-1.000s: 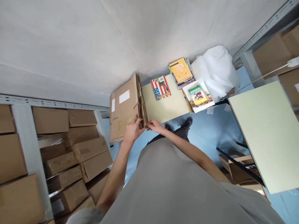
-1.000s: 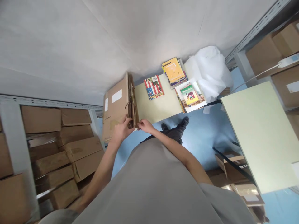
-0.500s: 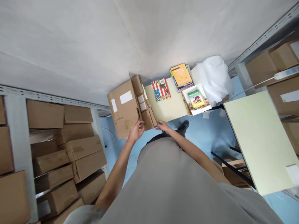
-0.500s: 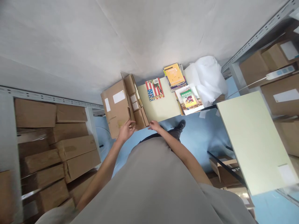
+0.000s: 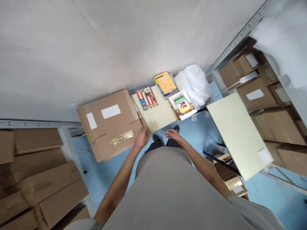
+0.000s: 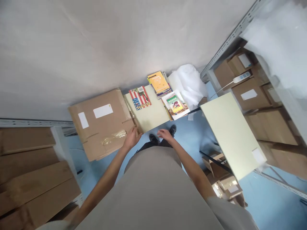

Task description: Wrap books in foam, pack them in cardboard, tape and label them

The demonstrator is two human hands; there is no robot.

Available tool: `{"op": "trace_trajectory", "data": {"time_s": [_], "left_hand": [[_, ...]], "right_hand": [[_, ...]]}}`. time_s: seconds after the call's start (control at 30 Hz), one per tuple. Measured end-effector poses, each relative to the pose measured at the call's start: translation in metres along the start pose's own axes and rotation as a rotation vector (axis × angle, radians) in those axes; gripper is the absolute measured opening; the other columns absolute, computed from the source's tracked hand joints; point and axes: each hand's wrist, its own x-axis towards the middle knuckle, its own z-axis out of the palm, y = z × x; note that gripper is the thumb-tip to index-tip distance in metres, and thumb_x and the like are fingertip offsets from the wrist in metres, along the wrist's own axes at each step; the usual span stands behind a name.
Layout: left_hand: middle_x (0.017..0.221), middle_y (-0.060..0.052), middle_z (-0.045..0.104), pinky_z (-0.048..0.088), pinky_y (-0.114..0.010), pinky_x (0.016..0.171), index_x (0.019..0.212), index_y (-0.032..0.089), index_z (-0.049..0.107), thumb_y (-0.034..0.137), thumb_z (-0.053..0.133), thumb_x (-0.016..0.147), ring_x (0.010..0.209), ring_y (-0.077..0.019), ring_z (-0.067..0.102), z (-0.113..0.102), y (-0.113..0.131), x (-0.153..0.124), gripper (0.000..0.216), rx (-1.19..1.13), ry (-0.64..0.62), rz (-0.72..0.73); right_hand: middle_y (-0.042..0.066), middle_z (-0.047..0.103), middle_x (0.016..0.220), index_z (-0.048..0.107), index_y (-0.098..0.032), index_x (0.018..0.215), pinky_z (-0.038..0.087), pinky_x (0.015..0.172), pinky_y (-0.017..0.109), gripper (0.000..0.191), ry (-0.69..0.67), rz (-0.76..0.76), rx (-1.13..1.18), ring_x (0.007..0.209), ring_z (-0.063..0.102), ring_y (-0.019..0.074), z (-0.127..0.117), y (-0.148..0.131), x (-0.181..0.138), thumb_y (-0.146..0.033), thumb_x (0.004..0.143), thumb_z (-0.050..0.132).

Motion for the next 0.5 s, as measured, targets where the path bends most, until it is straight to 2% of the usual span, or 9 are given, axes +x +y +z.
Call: {"op": "trace_trajectory", "data": {"time_s": [0.1, 0.27, 0.37, 0.5], "left_hand": [[0.157, -0.023, 0.068, 0.046, -0.057, 0.132, 0.147, 0.016, 0.067, 0.032, 0.063, 0.099, 0.152, -0.0372, 0.063, 0.017, 0.028, 0.027, 0.051, -0.092, -0.102, 0.081], [0.149, -0.021, 0.074, 0.058, -0.054, 0.119, 0.143, 0.017, 0.07, 0.038, 0.067, 0.098, 0.13, -0.0368, 0.076, 0.05, 0.085, 0.07, 0.05, -0.265, -0.239, 0.109], [0.148, -0.022, 0.074, 0.061, -0.052, 0.113, 0.142, 0.015, 0.071, 0.036, 0.068, 0.098, 0.127, -0.0372, 0.077, 0.066, 0.126, 0.093, 0.049, -0.411, -0.252, 0.056], [0.155, -0.025, 0.069, 0.063, -0.048, 0.107, 0.14, 0.01, 0.069, 0.028, 0.072, 0.095, 0.124, -0.0357, 0.077, 0.084, 0.182, 0.128, 0.049, -0.641, -0.172, -0.088]], "right_hand": [[0.013, 0.087, 0.115, 0.075, -0.02, 0.109, 0.066, 0.09, 0.031, 0.021, 0.109, -0.038, 0.048, 0.092, 0.085, 0.0185, -0.047, 0.0, -0.021, -0.04, 0.104, 0.078], [0.015, 0.086, 0.121, 0.076, -0.02, 0.115, 0.065, 0.098, 0.038, 0.036, 0.26, -0.168, 0.057, 0.101, 0.085, 0.0238, -0.119, 0.001, -0.04, -0.052, 0.1, 0.079], [0.016, 0.086, 0.119, 0.076, -0.02, 0.116, 0.065, 0.101, 0.044, 0.041, 0.317, -0.248, -0.043, 0.105, 0.085, 0.0283, -0.159, -0.009, -0.033, -0.056, 0.099, 0.076], [0.017, 0.084, 0.124, 0.078, -0.019, 0.117, 0.061, 0.111, 0.045, 0.041, 0.371, -0.434, -0.278, 0.115, 0.081, 0.0302, -0.199, -0.044, 0.004, -0.056, 0.101, 0.07]]}}
